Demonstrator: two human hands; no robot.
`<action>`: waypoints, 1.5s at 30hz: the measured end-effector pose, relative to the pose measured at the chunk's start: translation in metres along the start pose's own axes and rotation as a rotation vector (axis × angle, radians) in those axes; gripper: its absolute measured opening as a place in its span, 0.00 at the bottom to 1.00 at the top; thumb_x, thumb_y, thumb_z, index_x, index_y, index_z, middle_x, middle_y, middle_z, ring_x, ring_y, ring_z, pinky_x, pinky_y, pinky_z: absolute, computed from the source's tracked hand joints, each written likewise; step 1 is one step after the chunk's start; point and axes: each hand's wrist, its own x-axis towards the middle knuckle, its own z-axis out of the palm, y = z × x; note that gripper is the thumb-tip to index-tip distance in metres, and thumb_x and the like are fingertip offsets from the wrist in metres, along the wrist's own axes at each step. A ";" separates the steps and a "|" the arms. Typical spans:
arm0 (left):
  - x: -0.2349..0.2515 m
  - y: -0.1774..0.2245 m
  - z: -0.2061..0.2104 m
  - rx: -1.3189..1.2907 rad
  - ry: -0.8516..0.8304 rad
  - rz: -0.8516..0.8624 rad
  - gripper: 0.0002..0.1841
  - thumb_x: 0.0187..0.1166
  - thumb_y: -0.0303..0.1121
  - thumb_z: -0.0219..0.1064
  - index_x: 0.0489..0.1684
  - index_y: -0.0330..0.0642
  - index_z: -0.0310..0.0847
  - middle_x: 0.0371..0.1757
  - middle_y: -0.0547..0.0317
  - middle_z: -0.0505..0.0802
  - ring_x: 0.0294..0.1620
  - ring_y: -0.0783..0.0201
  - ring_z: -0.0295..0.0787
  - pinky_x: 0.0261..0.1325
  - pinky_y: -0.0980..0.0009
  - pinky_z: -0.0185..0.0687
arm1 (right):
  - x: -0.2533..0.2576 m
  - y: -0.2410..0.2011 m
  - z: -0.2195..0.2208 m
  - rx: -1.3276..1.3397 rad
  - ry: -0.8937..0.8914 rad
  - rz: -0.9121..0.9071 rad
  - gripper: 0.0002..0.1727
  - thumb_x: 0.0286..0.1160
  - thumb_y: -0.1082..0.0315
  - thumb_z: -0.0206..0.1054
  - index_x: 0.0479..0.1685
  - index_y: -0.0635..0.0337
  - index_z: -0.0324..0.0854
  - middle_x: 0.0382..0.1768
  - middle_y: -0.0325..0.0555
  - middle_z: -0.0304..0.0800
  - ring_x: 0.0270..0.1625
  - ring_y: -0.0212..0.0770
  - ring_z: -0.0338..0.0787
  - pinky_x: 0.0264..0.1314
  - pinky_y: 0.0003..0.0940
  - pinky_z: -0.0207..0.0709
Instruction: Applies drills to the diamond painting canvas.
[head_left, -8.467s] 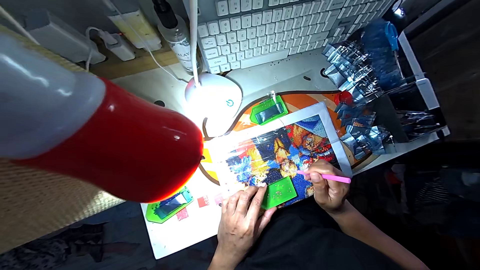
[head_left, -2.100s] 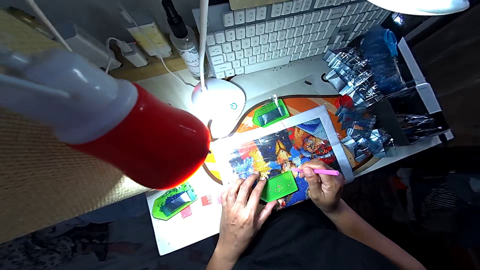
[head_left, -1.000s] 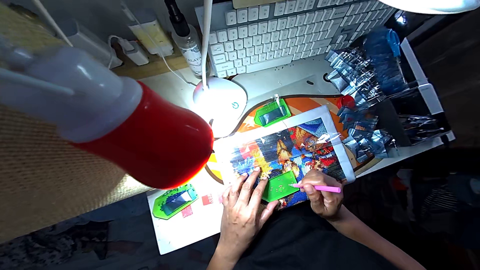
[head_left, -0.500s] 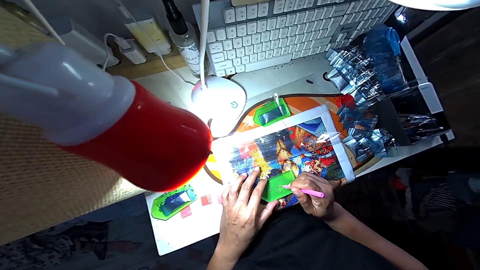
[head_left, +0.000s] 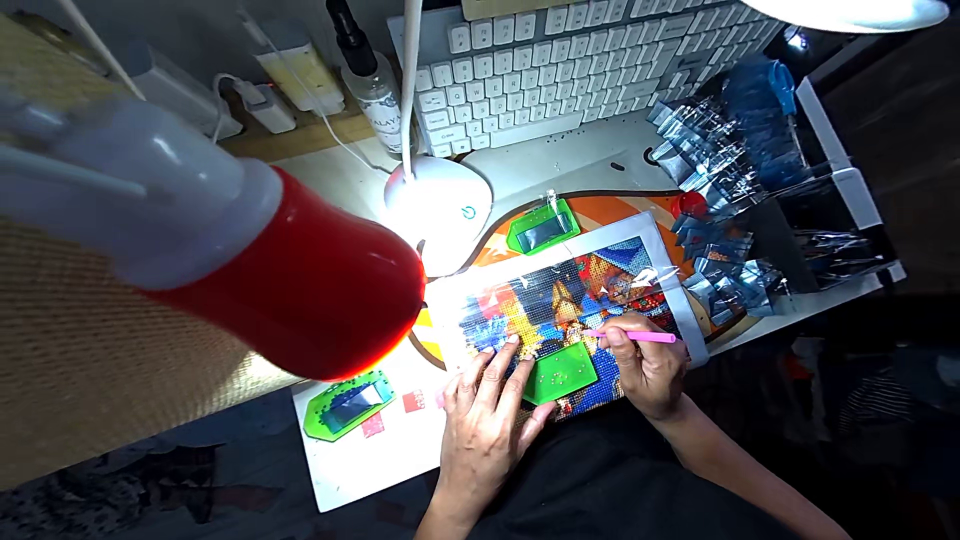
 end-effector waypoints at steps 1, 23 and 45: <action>0.000 0.000 0.000 0.000 0.000 0.000 0.32 0.65 0.67 0.73 0.68 0.67 0.88 0.80 0.69 0.83 0.81 0.57 0.75 0.80 0.54 0.66 | 0.001 -0.001 0.001 -0.004 -0.003 -0.006 0.17 0.88 0.60 0.57 0.44 0.61 0.89 0.39 0.37 0.93 0.47 0.25 0.91 0.54 0.22 0.86; -0.001 0.000 0.002 0.013 -0.002 -0.002 0.32 0.65 0.68 0.72 0.69 0.68 0.88 0.81 0.70 0.82 0.82 0.57 0.74 0.80 0.52 0.65 | -0.002 0.001 -0.001 0.014 -0.028 -0.026 0.17 0.89 0.59 0.57 0.45 0.59 0.88 0.41 0.38 0.93 0.49 0.28 0.92 0.56 0.26 0.87; -0.002 -0.002 0.002 0.016 -0.001 0.002 0.32 0.65 0.68 0.72 0.69 0.68 0.88 0.81 0.70 0.82 0.81 0.57 0.74 0.80 0.53 0.66 | -0.037 0.001 -0.001 0.025 -0.183 -0.217 0.19 0.85 0.53 0.57 0.40 0.56 0.88 0.37 0.41 0.93 0.48 0.35 0.92 0.55 0.30 0.85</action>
